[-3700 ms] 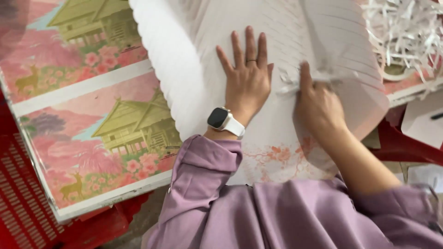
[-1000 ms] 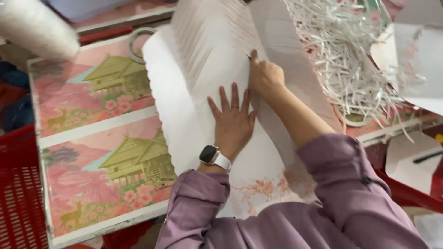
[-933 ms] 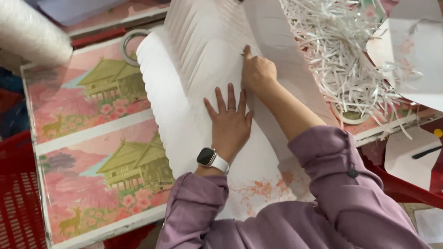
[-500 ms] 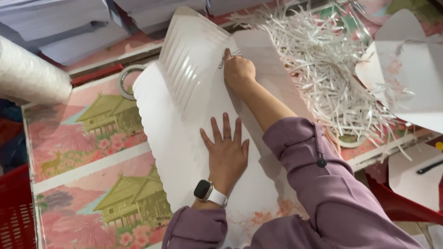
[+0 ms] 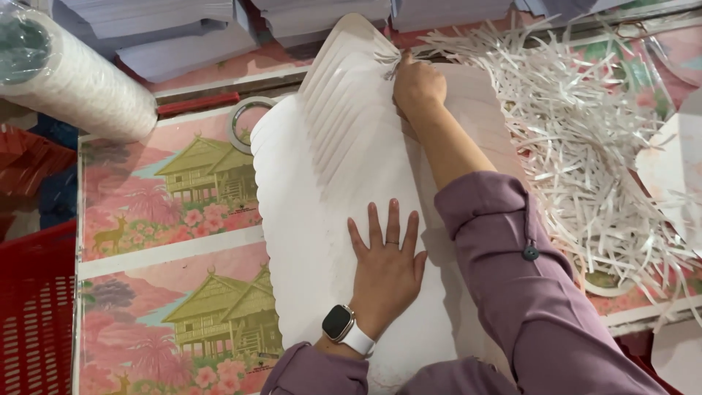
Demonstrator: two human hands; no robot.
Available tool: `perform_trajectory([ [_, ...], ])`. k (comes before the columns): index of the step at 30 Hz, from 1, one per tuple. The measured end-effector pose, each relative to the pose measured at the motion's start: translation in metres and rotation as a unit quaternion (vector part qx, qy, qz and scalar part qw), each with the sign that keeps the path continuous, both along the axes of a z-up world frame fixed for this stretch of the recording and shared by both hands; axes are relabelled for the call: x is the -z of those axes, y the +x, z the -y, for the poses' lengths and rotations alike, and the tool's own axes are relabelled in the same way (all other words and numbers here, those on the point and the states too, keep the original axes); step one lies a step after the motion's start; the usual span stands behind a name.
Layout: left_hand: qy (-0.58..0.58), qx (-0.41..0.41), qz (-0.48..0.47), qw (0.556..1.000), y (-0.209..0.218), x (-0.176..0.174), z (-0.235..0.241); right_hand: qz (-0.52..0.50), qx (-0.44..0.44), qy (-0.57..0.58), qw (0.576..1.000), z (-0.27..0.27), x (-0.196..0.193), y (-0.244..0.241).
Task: Folding pre-cut paper sheets into envelopes and applying decorative seals at a workbench.
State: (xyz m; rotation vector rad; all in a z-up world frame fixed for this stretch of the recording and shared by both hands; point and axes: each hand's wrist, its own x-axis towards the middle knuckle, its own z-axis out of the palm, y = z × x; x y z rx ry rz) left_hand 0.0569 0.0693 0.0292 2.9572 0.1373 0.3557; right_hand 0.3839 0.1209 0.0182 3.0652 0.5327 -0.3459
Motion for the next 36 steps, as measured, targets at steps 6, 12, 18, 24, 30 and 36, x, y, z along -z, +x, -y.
perform_trajectory([
  [6, -0.021, 0.001, -0.001, 1.0, 0.001, 0.0, -0.001, 0.077, -0.051, 0.027, 0.995, 0.014, -0.022, 0.014],
  [12, 0.007, -0.001, 0.004, 1.0, 0.001, -0.006, -0.002, 0.469, -0.104, -0.004, 0.877, 0.116, -0.018, 0.093],
  [18, -0.079, 0.025, -0.109, 0.991, 0.0, -0.021, -0.004, 0.241, -0.047, -0.053, 0.968, 0.263, -0.039, 0.093],
  [24, -0.071, 0.018, -0.13, 0.989, 0.0, -0.025, -0.003, 0.222, 0.053, 0.017, 0.973, 0.244, 0.022, 0.116],
  [30, -0.076, 0.015, -0.108, 0.991, -0.002, -0.02, -0.002, -0.189, 0.183, 0.445, 0.856, 0.142, -0.058, -0.02],
  [36, -0.075, 0.01, -0.103, 0.992, -0.001, -0.024, 0.0, -0.091, -0.001, 0.313, 0.945, 0.143, -0.048, -0.031],
])
